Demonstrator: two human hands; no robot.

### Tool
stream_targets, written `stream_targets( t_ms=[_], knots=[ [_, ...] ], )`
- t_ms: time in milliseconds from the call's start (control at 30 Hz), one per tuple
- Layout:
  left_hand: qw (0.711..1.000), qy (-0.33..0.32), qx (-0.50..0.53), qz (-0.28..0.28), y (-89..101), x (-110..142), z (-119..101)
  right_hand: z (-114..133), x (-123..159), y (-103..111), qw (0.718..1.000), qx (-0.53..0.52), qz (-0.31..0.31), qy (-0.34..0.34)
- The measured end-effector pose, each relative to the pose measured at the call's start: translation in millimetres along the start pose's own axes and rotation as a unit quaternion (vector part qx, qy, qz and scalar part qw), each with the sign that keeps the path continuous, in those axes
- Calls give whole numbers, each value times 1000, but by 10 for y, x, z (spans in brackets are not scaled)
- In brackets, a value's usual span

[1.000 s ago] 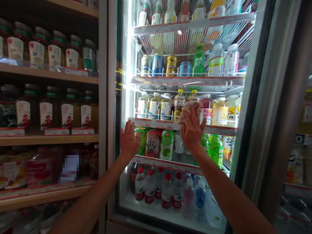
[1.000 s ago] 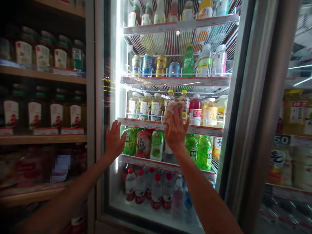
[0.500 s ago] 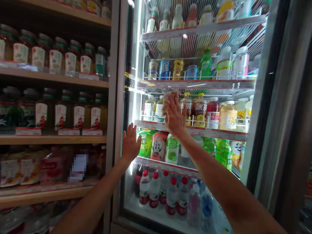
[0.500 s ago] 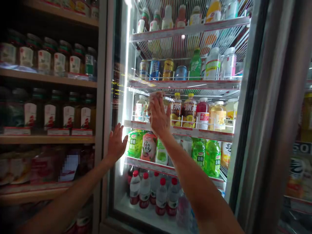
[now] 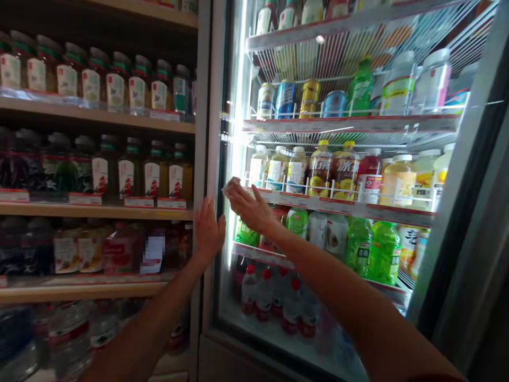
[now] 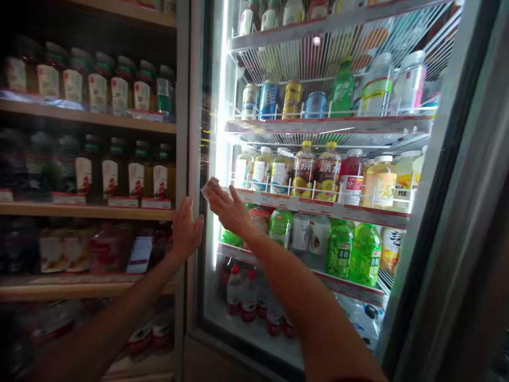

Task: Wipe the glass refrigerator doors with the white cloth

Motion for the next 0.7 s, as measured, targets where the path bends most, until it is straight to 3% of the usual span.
stream_targets(
  t_ms=[100,167,300,433,533,700],
  knots=[
    [1000,7,2,-4,63,25,34,152,164,-117,996,-23,33,80],
    [1000,9,0,3,93,36,31,80,154,-36,998,-31,4,46],
    [999,-8,32,-13,121,41,-117,-131,54,175,992,-31,-85,-88],
    [989,-82,125,-15,42,76,-450,-5,236,99,996,-47,-65,-46],
    [981,-110,160,-9,-96,93,-692,53,506,102,995,-49,-62,-63],
    [987,-33,136,-83,-284,-89,-886,-245,1059,597,993,-18,-53,-109]
  ],
)
Point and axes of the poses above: each hand's wrist, its own x-axis away from the middle knuckle, its own y-axis out of the back of the hand, z = x × y, the point moved 1 cm from there along -x, towards the middle knuckle, and after that the axes turned 13 degrees about -x, right-handed, at the moved point
